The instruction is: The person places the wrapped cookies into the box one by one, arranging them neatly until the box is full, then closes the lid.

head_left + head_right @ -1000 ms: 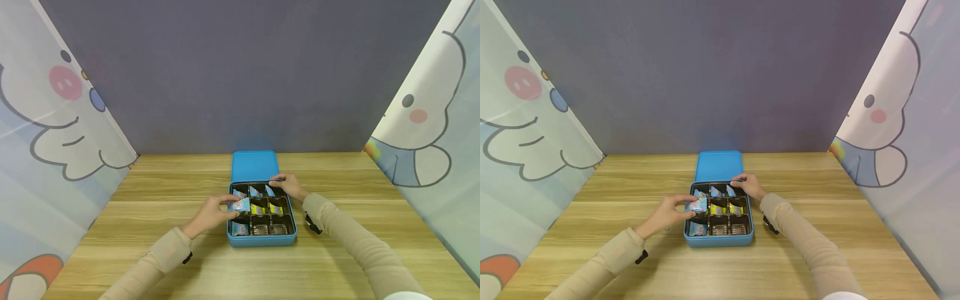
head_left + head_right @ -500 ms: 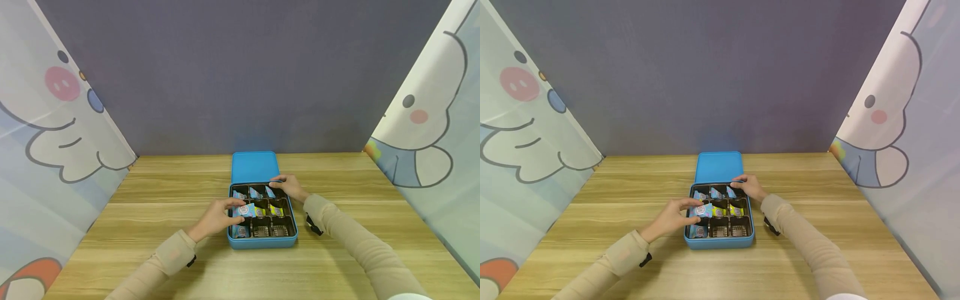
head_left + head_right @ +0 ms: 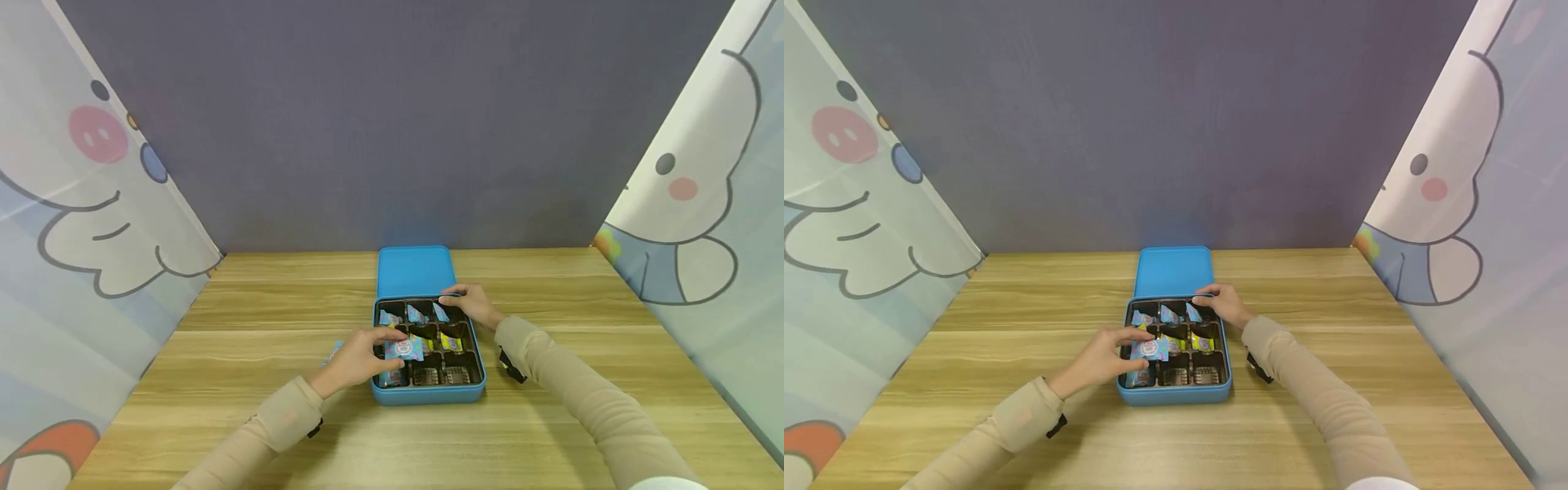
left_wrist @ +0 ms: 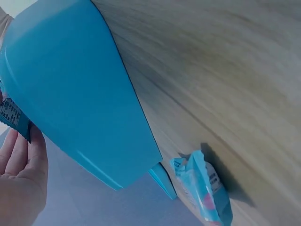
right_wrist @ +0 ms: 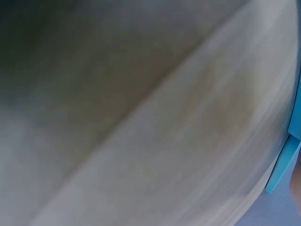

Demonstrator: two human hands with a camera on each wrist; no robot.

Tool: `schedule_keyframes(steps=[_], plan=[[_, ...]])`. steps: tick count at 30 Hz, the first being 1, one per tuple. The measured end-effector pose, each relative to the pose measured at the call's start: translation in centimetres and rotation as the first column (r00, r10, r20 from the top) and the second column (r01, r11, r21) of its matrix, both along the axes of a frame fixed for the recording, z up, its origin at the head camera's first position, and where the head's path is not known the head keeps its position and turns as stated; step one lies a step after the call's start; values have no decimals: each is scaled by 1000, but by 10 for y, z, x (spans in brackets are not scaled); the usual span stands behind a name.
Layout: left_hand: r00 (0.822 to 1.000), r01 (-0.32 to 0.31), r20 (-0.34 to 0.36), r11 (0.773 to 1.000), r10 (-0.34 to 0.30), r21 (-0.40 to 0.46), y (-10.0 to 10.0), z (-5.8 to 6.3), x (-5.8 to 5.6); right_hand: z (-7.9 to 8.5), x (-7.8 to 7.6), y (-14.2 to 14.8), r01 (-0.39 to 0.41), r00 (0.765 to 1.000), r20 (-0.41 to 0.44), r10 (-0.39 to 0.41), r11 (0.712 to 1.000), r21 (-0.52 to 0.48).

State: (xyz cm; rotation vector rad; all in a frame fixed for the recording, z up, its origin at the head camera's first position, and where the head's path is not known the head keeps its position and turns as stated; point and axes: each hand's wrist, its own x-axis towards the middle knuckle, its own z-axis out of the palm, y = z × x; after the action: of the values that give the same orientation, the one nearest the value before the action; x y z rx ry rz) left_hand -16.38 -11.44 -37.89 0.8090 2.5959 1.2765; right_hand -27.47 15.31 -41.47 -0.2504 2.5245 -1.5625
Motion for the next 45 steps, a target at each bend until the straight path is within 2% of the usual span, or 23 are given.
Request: schedule_keyframes(steps=[8,12,19,28,36,45], plan=[[1000,16,-10,999,-16,-44,5,-3,3,-1,1,-1,10,1000,22,-10,1000,-2],[998,32,-54,997,-36,-69,8,-3,5,0,0,-1,14,1000,4,-14,1000,9],[994,60,-86,992,-69,-107,14,-3,9,1,-1,-2,5,1000,-4,-5,1000,29],[977,56,-189,973,-101,-226,21,-2,12,1,0,-2,6,1000,-8,-6,1000,23],[975,23,-202,952,-89,-307,28,0,15,2,-1,-2,18,1000,-6,-18,1000,13],[972,33,-210,949,-103,-312,34,-1,14,2,0,-2,4,1000,2,-4,1000,27]])
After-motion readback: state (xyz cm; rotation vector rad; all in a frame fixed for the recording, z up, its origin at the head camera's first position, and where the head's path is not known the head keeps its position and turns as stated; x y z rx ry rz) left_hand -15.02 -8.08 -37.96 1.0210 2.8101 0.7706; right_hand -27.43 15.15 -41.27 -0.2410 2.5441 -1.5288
